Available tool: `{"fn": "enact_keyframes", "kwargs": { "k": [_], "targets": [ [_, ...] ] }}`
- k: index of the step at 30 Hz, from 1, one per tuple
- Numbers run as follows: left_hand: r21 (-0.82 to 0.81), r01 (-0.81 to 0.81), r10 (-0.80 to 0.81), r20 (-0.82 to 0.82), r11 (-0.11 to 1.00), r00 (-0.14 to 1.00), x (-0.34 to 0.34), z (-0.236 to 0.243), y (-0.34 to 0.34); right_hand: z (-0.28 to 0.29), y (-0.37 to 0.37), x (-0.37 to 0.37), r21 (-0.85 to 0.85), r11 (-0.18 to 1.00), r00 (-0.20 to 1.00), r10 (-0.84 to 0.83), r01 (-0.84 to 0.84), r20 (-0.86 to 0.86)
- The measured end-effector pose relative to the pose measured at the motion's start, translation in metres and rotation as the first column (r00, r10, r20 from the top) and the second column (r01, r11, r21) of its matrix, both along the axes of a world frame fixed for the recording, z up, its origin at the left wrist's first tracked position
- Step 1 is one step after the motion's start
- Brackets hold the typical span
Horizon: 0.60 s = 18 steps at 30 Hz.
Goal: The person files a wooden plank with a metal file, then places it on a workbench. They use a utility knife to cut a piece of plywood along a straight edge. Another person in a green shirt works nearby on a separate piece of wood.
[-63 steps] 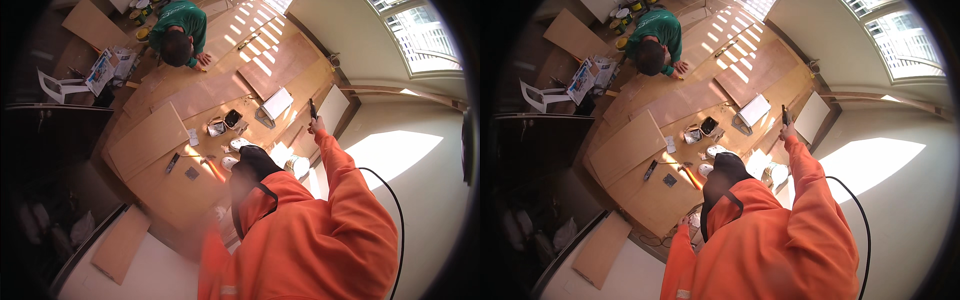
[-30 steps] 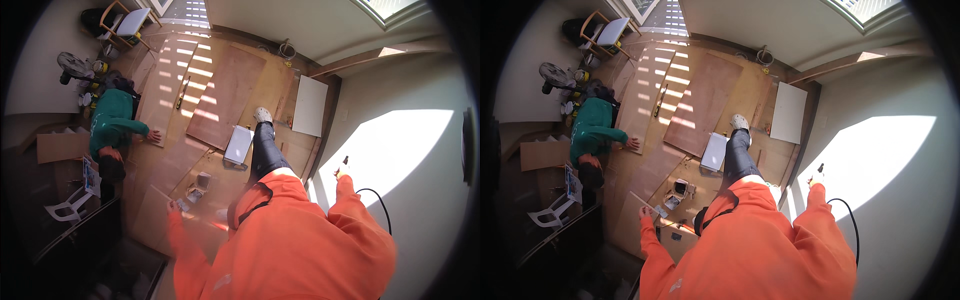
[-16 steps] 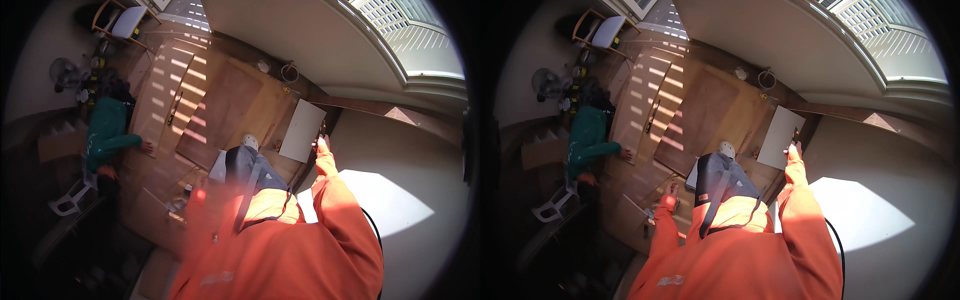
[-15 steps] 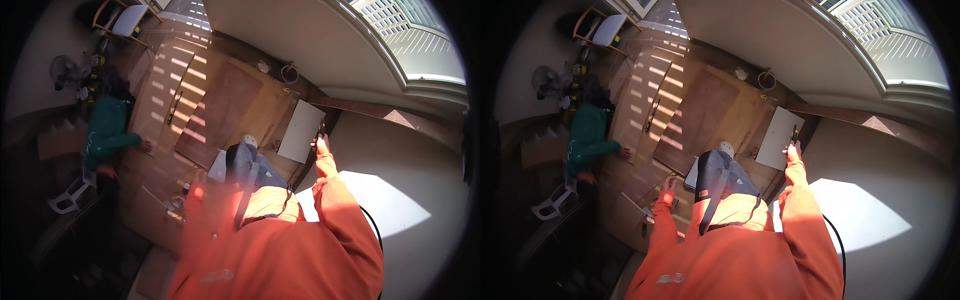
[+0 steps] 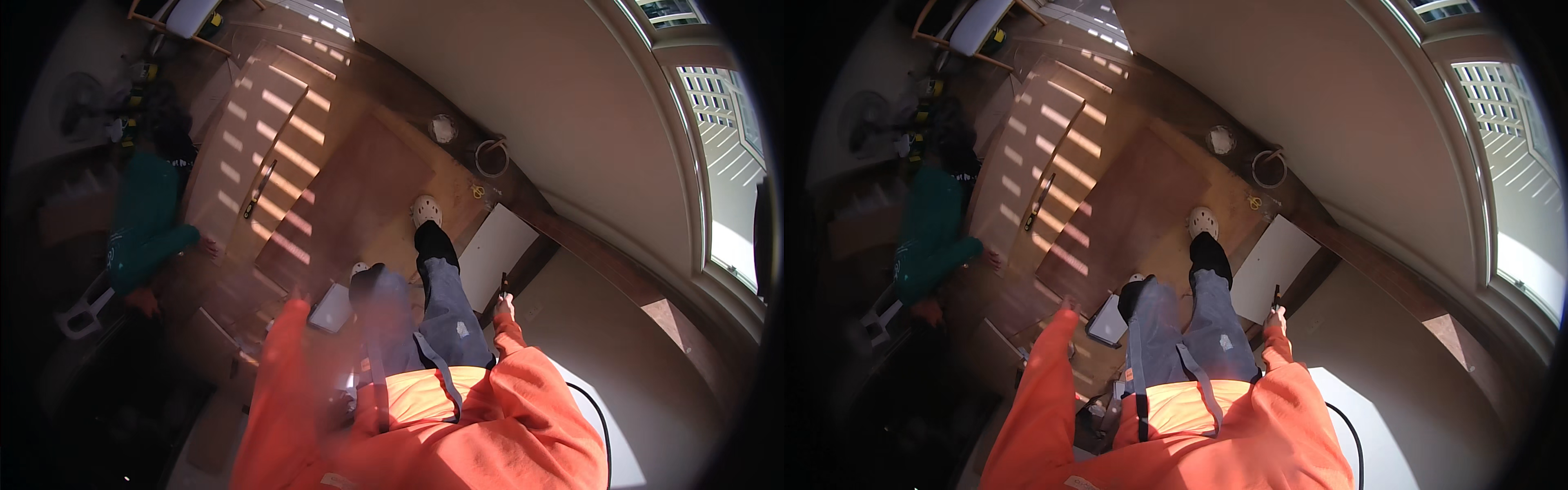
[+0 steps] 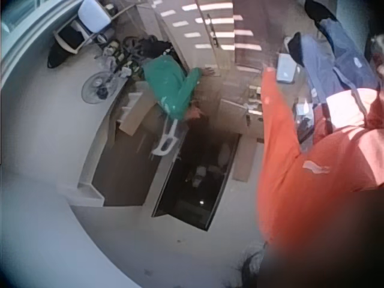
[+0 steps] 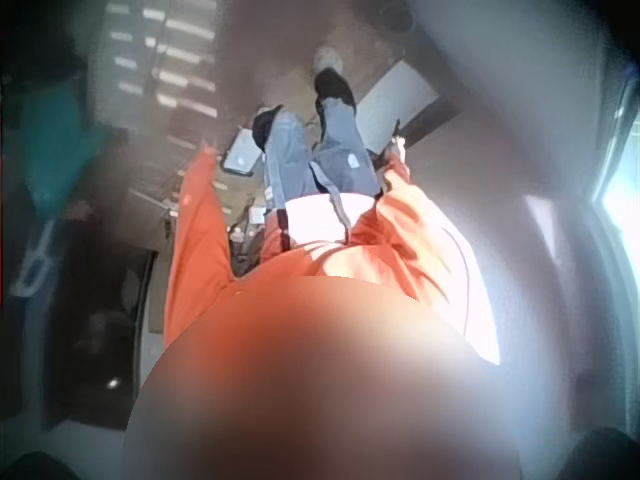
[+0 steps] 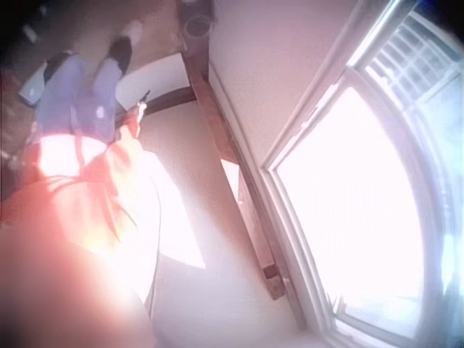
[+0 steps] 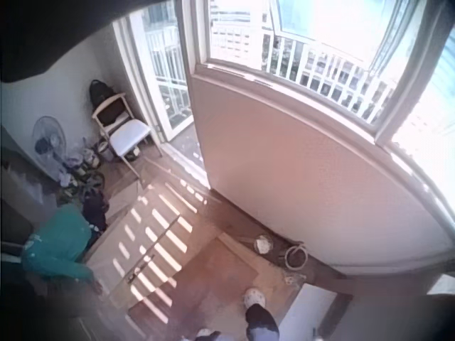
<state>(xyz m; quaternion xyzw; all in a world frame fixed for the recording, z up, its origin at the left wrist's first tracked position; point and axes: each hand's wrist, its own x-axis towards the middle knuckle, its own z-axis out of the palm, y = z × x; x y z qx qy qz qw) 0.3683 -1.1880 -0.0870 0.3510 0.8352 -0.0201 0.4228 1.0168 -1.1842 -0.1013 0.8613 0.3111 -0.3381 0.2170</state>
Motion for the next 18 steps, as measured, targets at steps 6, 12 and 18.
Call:
{"fn": "enact_keyframes", "kwargs": {
  "k": [6,12,18],
  "targets": [
    [-0.069,-0.141,0.137,-0.06,0.988,0.989,0.075,-0.199,0.161,-0.173,0.179,-0.1,0.267,0.95,0.932,0.235,-0.16,-0.277],
    [0.365,0.161,-0.028,-0.343,0.917,0.939,0.144,-0.321,0.342,-0.28,0.344,-0.182,0.54,0.778,0.78,0.54,-0.32,-0.316],
    [0.631,0.317,0.041,-0.485,0.708,0.874,0.153,-0.41,0.441,-0.332,0.423,-0.236,0.671,0.728,0.685,0.562,-0.143,-0.463]
  ]
}}
